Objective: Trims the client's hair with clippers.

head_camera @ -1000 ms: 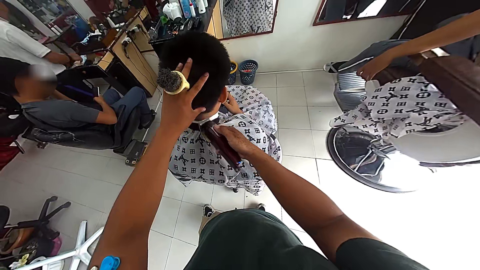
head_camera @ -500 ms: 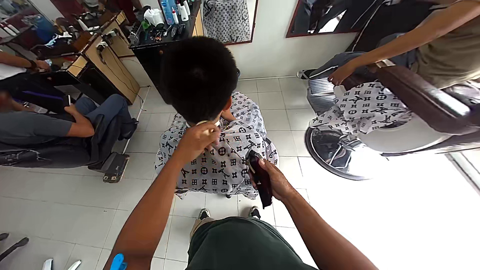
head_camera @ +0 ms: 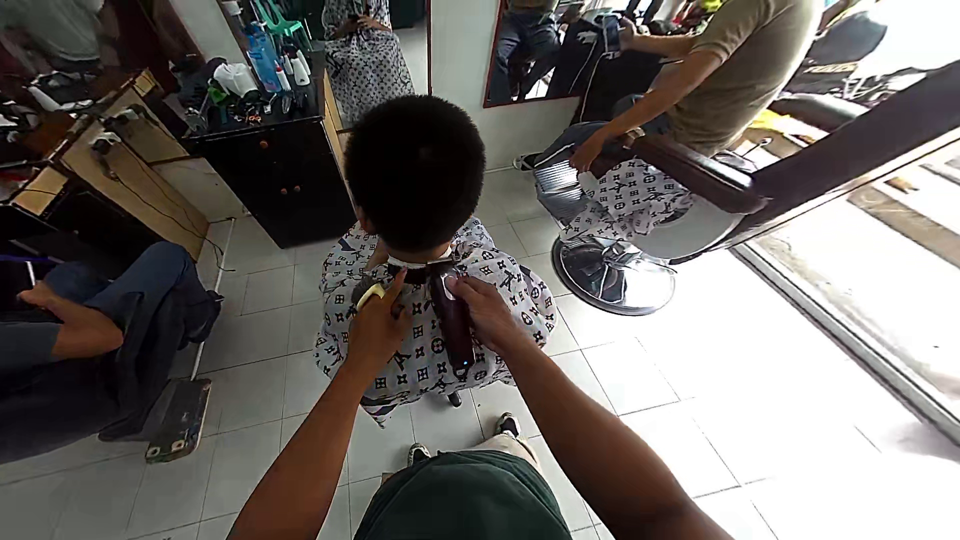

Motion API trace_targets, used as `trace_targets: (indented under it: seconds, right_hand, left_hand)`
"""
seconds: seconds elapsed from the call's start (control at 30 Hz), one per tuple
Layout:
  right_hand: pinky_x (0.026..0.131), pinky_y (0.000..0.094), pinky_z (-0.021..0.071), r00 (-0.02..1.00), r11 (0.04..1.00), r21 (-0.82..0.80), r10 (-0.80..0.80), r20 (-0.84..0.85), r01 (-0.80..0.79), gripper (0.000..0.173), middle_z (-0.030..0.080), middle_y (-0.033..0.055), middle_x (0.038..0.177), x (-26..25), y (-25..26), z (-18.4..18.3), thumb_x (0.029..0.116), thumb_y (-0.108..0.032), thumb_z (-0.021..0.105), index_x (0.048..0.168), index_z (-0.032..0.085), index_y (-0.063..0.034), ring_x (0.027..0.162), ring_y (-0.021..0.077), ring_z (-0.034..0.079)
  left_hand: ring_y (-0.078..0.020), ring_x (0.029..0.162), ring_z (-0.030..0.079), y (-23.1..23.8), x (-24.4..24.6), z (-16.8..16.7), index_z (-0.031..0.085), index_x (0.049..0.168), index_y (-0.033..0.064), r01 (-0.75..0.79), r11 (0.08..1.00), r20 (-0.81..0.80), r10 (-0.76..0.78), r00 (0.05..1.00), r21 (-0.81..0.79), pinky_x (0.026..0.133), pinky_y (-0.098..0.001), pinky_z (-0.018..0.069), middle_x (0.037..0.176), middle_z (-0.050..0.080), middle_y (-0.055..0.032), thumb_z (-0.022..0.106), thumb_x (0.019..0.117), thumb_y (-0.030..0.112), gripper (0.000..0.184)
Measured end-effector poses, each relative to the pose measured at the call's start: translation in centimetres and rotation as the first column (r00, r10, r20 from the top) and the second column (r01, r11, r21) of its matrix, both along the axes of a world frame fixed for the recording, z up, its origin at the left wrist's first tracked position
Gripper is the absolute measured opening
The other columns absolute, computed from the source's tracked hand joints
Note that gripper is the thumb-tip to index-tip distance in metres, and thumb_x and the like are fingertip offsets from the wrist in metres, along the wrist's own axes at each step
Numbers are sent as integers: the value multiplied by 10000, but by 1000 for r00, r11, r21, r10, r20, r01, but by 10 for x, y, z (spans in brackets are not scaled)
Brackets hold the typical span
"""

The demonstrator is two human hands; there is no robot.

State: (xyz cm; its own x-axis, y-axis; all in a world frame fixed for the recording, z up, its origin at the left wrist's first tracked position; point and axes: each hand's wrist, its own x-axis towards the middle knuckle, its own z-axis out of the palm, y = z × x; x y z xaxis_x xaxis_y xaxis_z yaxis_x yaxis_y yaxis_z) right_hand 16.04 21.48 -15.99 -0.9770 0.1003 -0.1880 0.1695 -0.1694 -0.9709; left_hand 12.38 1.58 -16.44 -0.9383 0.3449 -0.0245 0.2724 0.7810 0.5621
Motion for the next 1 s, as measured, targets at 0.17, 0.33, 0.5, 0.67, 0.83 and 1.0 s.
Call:
trace_targets:
  seconds: [0.17, 0.33, 0.5, 0.67, 0.83, 1.0]
  right_hand:
    - [757, 402, 608, 999, 996, 88, -14, 39, 10, 376, 696, 161, 909, -8, -19, 9, 1045, -333, 595, 1102, 659, 34, 790, 234, 704]
    - [723, 352, 560, 999, 990, 137, -37, 13, 35, 370, 663, 126, 854, -9, -25, 7, 1047, -347, 586, 1063, 648, 18, 751, 187, 652]
    - [731, 391, 610, 1000, 996, 88, -16, 24, 14, 391, 697, 169, 894, -10, -23, 7, 1060, -348, 562, 1090, 640, 33, 776, 245, 710]
    - [742, 381, 596, 998, 995, 87, 48, -42, -45, 367, 678, 134, 899, 0, -16, 6, 1080, -325, 512, 1138, 627, 18, 771, 204, 682]
    - [716, 352, 612, 1000, 976, -216, -7, -30, 1, 373, 672, 61, 926, 65, 15, -18, 1101, -282, 332, 1209, 558, -6, 760, 157, 684]
    - [626, 302, 582, 995, 948, -307, -71, 69, 89, 504, 661, 38, 841, 100, 43, -53, 1114, -443, 230, 1235, 536, -60, 670, 131, 653]
  left_hand:
    - [-312, 899, 647, -3, -4, 3, 310, 1627, 285, 33, 999, 47, -32, 998, -23, 846, -532, 513, 977, 688, -140, 547, 1033, 242, 641]
    - [-311, 884, 644, -3, -5, 4, 291, 1632, 295, 52, 998, 50, -51, 997, -33, 835, -522, 518, 944, 680, -136, 546, 1035, 224, 653]
    - [-313, 883, 640, -1, -6, 8, 265, 1636, 328, 55, 997, 82, -50, 995, -51, 834, -524, 513, 953, 679, -138, 538, 1037, 236, 665]
    - [-292, 902, 649, -2, -4, 2, 297, 1631, 284, 63, 998, 30, -63, 998, -19, 852, -503, 519, 1001, 694, -122, 534, 1038, 227, 641]
    - [-206, 896, 681, -1, 15, -3, 597, 1361, -23, 226, 875, -339, -76, 938, 427, 664, -334, 562, 1114, 694, -154, 590, 968, 212, 458]
    - [-69, 751, 733, 36, 0, 50, 668, 1187, 79, 263, 568, 53, -479, 876, 780, 521, -195, 573, 951, 768, 27, 589, 988, 143, 223]
